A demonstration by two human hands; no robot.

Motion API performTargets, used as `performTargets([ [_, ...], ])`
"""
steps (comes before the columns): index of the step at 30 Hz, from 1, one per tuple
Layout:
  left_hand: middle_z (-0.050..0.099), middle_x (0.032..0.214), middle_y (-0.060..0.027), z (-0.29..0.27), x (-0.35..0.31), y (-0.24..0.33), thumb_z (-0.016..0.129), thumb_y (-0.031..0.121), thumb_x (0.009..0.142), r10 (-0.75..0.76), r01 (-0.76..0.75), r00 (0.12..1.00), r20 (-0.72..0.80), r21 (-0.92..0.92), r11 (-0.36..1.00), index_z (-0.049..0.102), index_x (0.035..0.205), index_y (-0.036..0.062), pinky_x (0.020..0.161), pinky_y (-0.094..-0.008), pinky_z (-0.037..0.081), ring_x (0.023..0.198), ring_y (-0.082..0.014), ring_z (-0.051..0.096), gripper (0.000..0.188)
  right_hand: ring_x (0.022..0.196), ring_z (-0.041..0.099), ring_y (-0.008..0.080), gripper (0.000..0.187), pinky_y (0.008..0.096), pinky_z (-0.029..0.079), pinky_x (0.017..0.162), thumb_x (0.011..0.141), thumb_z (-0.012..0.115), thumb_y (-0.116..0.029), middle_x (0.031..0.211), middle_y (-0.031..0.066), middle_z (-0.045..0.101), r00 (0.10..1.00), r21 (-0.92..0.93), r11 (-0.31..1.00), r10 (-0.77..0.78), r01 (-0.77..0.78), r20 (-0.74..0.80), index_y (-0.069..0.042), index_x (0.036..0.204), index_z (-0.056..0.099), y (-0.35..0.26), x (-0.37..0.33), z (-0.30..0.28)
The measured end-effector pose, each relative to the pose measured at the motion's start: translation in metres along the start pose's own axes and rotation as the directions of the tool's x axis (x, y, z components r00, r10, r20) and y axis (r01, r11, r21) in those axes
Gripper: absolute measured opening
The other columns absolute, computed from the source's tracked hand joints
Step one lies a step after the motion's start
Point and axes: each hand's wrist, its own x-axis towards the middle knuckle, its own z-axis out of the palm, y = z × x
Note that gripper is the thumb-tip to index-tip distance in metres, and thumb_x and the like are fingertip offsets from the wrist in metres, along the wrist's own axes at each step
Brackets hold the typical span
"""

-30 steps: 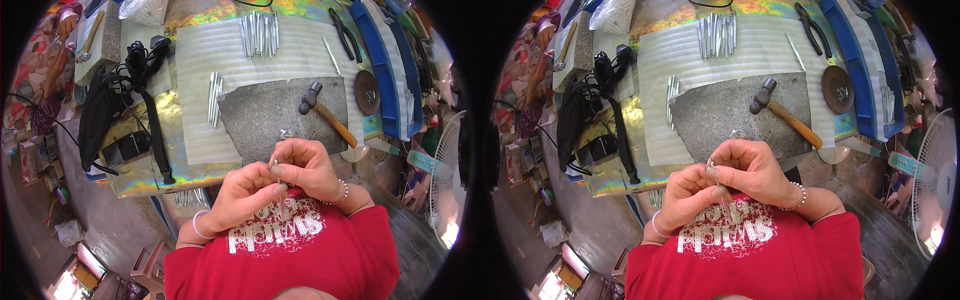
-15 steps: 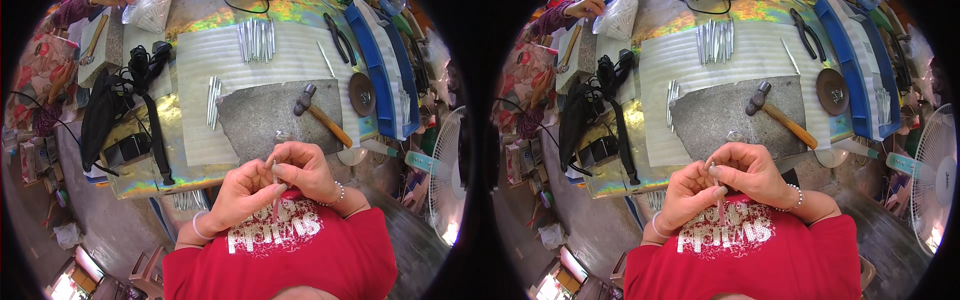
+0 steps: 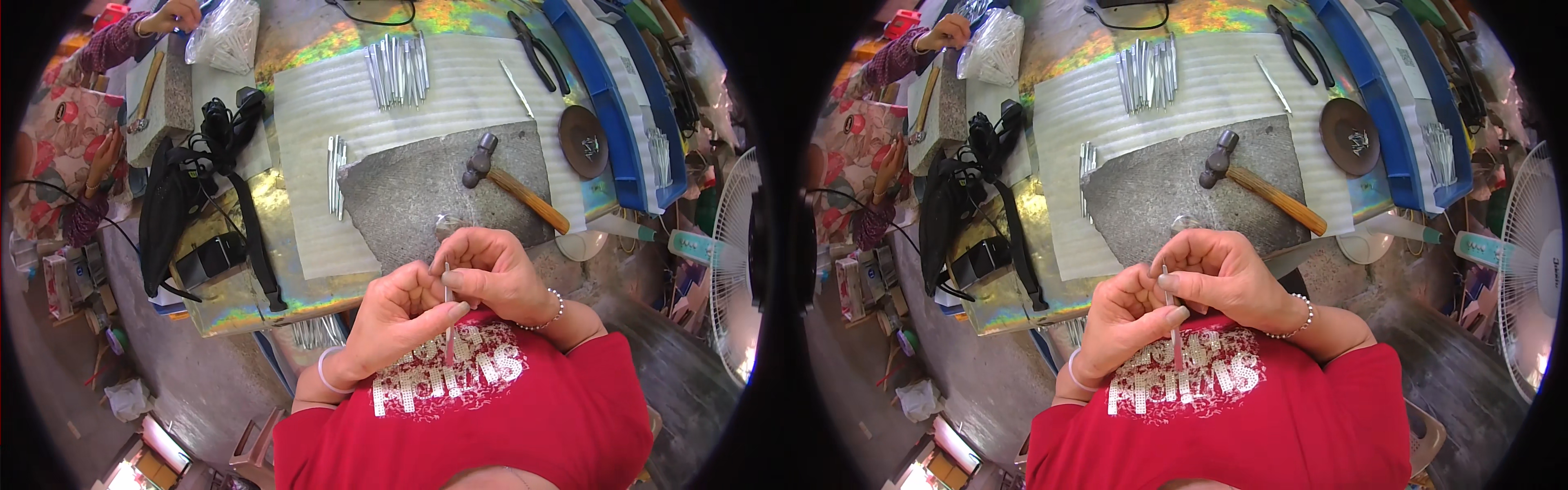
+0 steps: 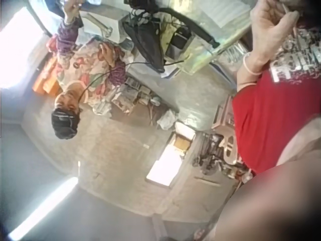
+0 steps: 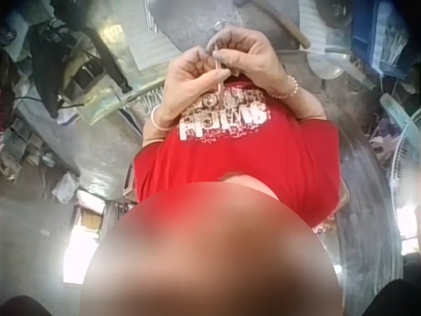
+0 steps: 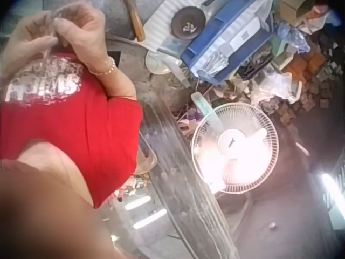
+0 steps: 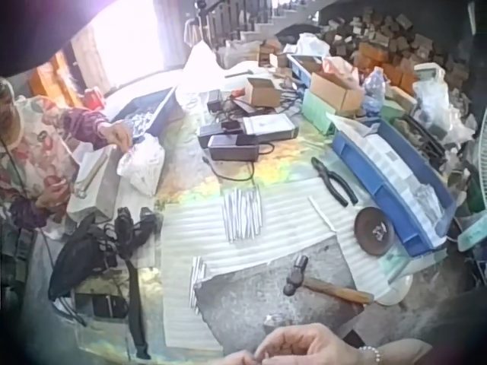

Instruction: Stamping designs into small metal strips using a hammer and a metal punch on a stone block.

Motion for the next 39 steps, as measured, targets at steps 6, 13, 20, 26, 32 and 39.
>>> performTargets([
  [6,0.055,0.069,0.0046,0.006,0.008,0.012,0.067,0.001,0.084,-0.048,0.048,0.999,0.006,-0.004,0.999,0.050,0.083,0.0046,0.050,-0.0162,0.037,0.061,0.0017,0.049,0.018,0.067,0.055,0.0024,0.013,0.0155,0.042,0.055,0.087,0.059,-0.002,0.082,0.0008,0.061,1.000,0.097,0.995,-0.016,0.015,0.013,0.000,0.100,0.059,-0.002,-0.001,-0.006],
  [13,0.056,0.071,0.0034,0.008,0.017,0.014,0.067,0.001,0.084,-0.028,0.028,1.000,0.011,0.036,0.999,0.051,0.084,0.0036,0.052,-0.0165,0.039,0.062,0.0007,0.051,0.016,0.062,0.048,0.0012,0.015,0.0167,0.038,0.052,0.091,0.057,-0.006,0.082,-0.0008,0.058,0.995,0.049,0.994,-0.102,0.100,0.022,0.000,0.105,0.056,-0.007,0.000,-0.012],
  [20,0.059,0.076,0.0004,0.006,0.025,0.018,0.063,0.001,0.087,-0.007,0.006,1.000,-0.017,-0.048,0.999,0.053,0.090,0.0016,0.055,-0.0173,0.042,0.065,-0.0022,0.053,0.011,0.068,0.051,0.0018,0.021,0.0162,0.040,0.055,0.091,0.056,-0.004,0.084,-0.0003,0.058,0.976,0.012,0.976,-0.216,0.216,0.008,0.001,0.112,0.052,-0.012,-0.001,-0.016],
  [26,0.060,0.077,-0.0014,-0.004,0.028,0.017,0.063,0.002,0.087,0.022,-0.023,0.999,-0.030,-0.021,1.000,0.053,0.091,0.0013,0.060,-0.0180,0.045,0.068,-0.0049,0.057,0.010,0.064,0.057,0.0133,0.022,0.0218,0.046,0.055,0.078,0.062,0.006,0.083,0.0074,0.055,0.701,-0.687,0.395,-0.672,0.611,0.238,-0.003,0.099,0.063,-0.019,0.001,-0.019],
  [32,0.062,0.079,-0.0027,-0.010,0.033,0.015,0.060,0.006,0.090,0.052,-0.046,0.998,0.025,-0.206,0.977,0.053,0.092,0.0003,0.063,-0.0194,0.047,0.071,-0.0064,0.058,0.009,0.061,0.054,0.0105,0.031,0.0213,0.046,0.046,0.069,0.068,-0.003,0.088,0.0034,0.054,0.505,-0.738,-0.235,-0.597,0.632,0.623,-0.007,0.100,0.067,-0.029,0.000,-0.013],
  [39,0.062,0.083,-0.0014,-0.015,0.035,0.012,0.059,0.012,0.092,-0.024,0.060,0.996,0.085,-0.457,0.888,0.056,0.095,0.0009,0.065,-0.0206,0.048,0.072,-0.0070,0.058,0.012,0.074,0.056,0.0129,0.013,0.0236,0.041,0.053,0.070,0.064,-0.012,0.097,0.0029,0.057,0.305,-0.512,-0.541,-0.429,0.667,0.850,-0.006,0.081,0.064,-0.055,0.017,0.002],
])
